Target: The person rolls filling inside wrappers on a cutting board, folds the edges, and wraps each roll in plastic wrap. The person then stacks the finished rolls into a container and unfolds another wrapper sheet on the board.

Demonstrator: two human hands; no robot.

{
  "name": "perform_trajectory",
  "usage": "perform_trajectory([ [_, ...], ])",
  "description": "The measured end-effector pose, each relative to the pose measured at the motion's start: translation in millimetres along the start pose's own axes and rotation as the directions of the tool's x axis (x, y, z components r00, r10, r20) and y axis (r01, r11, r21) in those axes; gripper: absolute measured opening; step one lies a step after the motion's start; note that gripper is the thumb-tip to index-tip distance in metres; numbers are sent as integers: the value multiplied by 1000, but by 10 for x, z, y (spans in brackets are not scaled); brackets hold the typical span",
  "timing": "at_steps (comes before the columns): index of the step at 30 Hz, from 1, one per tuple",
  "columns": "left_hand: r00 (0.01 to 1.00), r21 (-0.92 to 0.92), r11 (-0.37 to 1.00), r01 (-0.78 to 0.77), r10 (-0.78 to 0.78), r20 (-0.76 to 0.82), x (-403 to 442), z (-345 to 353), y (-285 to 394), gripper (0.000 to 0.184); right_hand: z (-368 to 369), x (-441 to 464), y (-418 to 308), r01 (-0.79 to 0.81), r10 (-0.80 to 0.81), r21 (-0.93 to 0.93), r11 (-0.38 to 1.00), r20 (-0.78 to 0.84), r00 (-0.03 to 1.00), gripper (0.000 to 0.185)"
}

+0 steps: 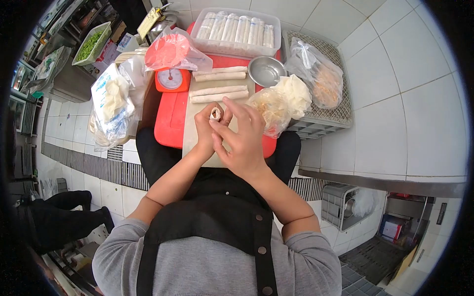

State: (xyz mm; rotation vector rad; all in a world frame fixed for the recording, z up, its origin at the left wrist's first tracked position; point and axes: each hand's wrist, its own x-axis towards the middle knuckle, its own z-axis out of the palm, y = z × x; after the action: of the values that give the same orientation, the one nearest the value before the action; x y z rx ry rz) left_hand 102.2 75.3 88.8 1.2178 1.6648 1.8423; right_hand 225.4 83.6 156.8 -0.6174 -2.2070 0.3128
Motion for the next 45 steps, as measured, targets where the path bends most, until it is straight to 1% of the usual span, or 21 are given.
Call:
perform_trajectory([
  [2,1000,-9,1000,-25,25,-3,-15,33,17,39,7,-31,-12,13,-14,-52,999,-6,1000,28],
  [4,1000,-142,990,-3,2,-6,-43,56,18,39,3,-34,-31,-21,22,-193,981,3,1000,29],
  [5,1000,-141,990,-4,3,-5,-55,43,18,39,11,-32,-41,-21,21,-192,981,2,1000,29],
  [7,1000,-13,1000,-14,14,13,-64,9,53,39,20,-23,-56,-42,47,-242,969,13,999,27],
  [8,1000,-14,1000,-14,15,14,-68,-8,70,39,0,-6,-70,-43,47,-243,969,12,999,27],
  [10,999,39,999,0,-1,37,-77,-38,95,39,-50,50,-109,-29,77,-304,952,147,986,26],
  [11,999,39,999,0,-1,37,-79,-35,86,39,-51,72,-68,-29,77,-304,952,146,986,26],
  [13,1000,-12,1000,-8,8,-14,-72,-18,52,39,-73,115,58,-103,95,53,993,131,987,23],
  [14,1000,-13,1000,-9,9,-15,-58,-21,37,39,-96,105,85,-102,94,53,993,131,987,23],
  [16,1000,0,1000,-2,2,-29,-27,-31,16,40,-122,99,133,-118,118,49,992,1,993,20],
  [20,1000,-62,998,25,-26,-16,-44,15,8,41,-29,46,115,-83,83,30,996,-19,996,16],
  [23,1000,-72,997,-5,4,-20,-78,35,5,41,-17,47,85,-64,64,-16,998,-18,998,15],
  [29,990,-71,992,100,-92,109,-118,9,8,40,-59,98,89,-1,23,-209,978,103,994,12],
  [31,996,-39,999,15,-12,92,-95,10,-11,36,-135,158,250,-64,52,136,989,90,995,11],
  [32,996,-39,999,16,-12,91,-72,-2,-24,36,-153,171,274,-64,51,137,989,91,995,11],
  [34,973,-151,982,113,-79,218,-23,-47,-52,31,-179,201,301,-187,190,109,976,-16,982,11],
  [35,973,-150,982,113,-79,215,-15,-61,-52,31,-175,199,322,-186,188,110,976,-15,982,11],
  [37,913,-163,962,218,-141,384,5,-71,-28,25,-161,187,362,-253,240,229,940,81,967,12],
  [41,884,-130,958,255,-177,433,-3,-56,103,25,-174,206,347,-264,254,211,941,74,964,11],
  [44,894,-118,970,214,-146,423,6,-70,181,19,-189,236,335,-234,224,179,956,74,972,12],
  [45,893,-128,968,217,-144,426,8,-70,201,19,-201,251,345,-175,162,149,973,94,982,11],
])
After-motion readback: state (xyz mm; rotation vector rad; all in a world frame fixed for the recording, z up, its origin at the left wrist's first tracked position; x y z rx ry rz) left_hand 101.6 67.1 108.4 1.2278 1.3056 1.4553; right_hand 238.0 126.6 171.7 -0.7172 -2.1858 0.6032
